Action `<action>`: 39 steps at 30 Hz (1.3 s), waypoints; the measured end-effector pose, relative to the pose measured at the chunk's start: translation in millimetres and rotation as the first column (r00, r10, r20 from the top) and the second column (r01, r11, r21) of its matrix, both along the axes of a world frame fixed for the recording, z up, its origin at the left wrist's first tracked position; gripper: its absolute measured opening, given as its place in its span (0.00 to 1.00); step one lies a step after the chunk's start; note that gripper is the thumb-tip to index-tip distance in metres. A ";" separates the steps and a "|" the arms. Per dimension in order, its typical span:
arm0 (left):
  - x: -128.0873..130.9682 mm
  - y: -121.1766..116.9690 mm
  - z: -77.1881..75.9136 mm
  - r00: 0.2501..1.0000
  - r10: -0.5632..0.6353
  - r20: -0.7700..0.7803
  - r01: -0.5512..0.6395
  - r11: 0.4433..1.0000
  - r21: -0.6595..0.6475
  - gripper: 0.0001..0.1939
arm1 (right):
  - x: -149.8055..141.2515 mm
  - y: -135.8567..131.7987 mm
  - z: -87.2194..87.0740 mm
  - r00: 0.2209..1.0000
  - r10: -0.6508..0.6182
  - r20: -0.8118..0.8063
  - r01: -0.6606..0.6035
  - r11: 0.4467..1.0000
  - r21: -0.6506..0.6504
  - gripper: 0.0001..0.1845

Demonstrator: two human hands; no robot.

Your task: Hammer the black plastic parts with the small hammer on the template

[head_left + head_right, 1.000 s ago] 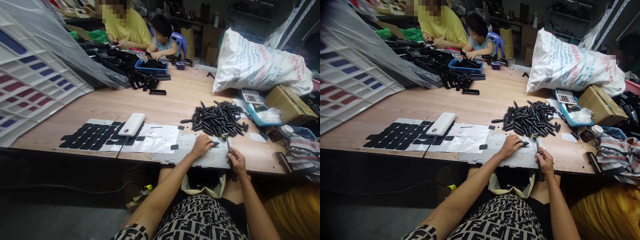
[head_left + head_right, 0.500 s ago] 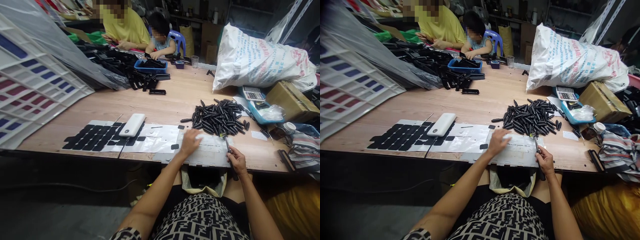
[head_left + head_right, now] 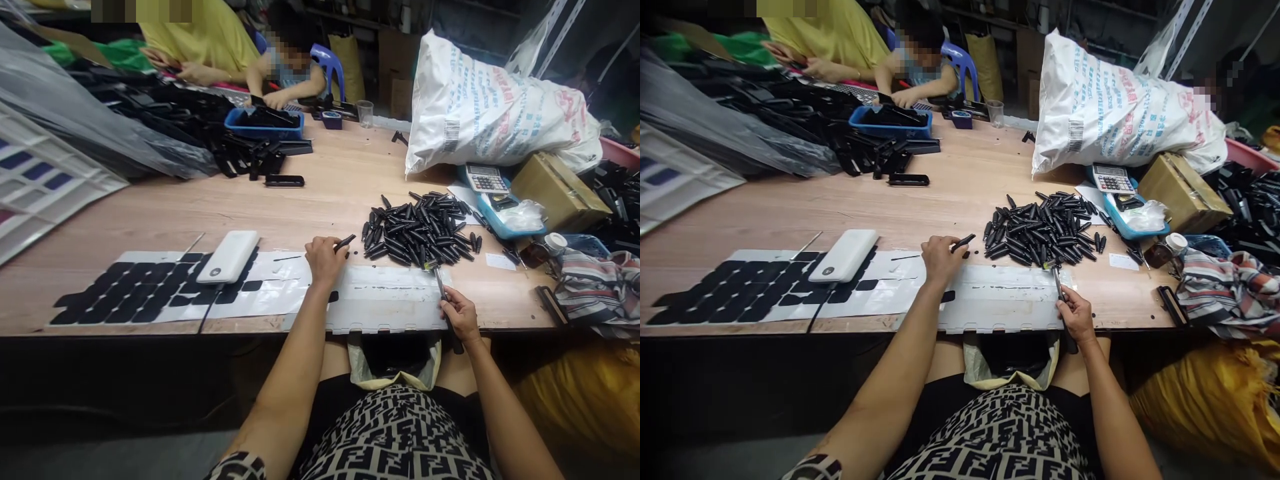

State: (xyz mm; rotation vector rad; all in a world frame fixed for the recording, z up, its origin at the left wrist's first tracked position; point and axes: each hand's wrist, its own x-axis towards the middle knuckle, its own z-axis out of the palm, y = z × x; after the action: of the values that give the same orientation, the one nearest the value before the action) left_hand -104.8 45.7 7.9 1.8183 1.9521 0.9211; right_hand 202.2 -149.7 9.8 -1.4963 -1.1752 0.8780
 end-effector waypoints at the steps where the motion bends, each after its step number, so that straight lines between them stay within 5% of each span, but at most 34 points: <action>1: 7.6 -9.3 4.7 0.999 -0.043 0.032 0.042 0.999 0.015 0.08 | 0.2 0.1 -0.2 1.000 0.003 0.006 -0.003 1.000 -0.001 0.27; 5: 60.9 -50.3 16.8 0.874 -0.472 0.116 0.470 0.881 0.049 0.05 | -0.1 0.6 2.0 1.000 -0.002 0.024 0.002 1.000 0.002 0.27; 9: 102.0 -72.6 14.7 0.757 -0.652 0.051 0.648 0.758 0.074 0.11 | -0.7 0.6 4.6 1.000 -0.003 0.019 0.003 1.000 0.013 0.26; 12: 98.2 -53.7 15.1 0.800 -0.588 0.120 0.571 0.807 0.146 0.16 | 0.0 0.7 4.5 1.000 0.008 0.010 -0.008 1.000 0.017 0.26; 16: 61.9 3.0 20.6 0.919 -0.187 0.348 0.158 0.981 0.109 0.13 | 0.5 1.3 4.1 1.000 0.009 0.004 -0.009 1.000 0.002 0.26; 19: 43.0 21.6 23.5 0.923 -0.032 0.383 0.011 0.998 0.055 0.13 | -0.7 1.1 4.4 1.000 -0.005 -0.005 0.005 1.000 0.000 0.26; 22: 48.3 -0.4 22.8 0.899 -0.249 0.361 0.222 0.968 0.116 0.14 | -1.8 0.8 5.3 1.000 -0.007 -0.010 0.007 1.000 0.000 0.26; 26: 78.2 -47.6 11.1 0.743 -0.639 0.199 0.635 0.767 0.096 0.18 | -1.9 1.1 7.7 1.000 -0.004 0.003 0.004 1.000 -0.007 0.26; 32: 106.0 -62.1 -12.3 0.796 -0.598 0.095 0.600 0.800 0.011 0.10 | -3.3 0.7 8.4 1.000 0.000 0.002 0.000 1.000 -0.005 0.26; 39: 104.6 -58.7 -10.6 0.789 -0.605 0.106 0.609 0.793 -0.016 0.11 | -2.6 -0.6 4.8 1.000 0.008 0.029 -0.008 1.000 0.000 0.26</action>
State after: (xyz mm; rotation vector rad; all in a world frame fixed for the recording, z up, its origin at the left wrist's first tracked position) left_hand -0.2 -13.0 -2.7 2.1257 1.1718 0.7084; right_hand 199.6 -150.3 14.5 -1.5098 -1.2032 0.8633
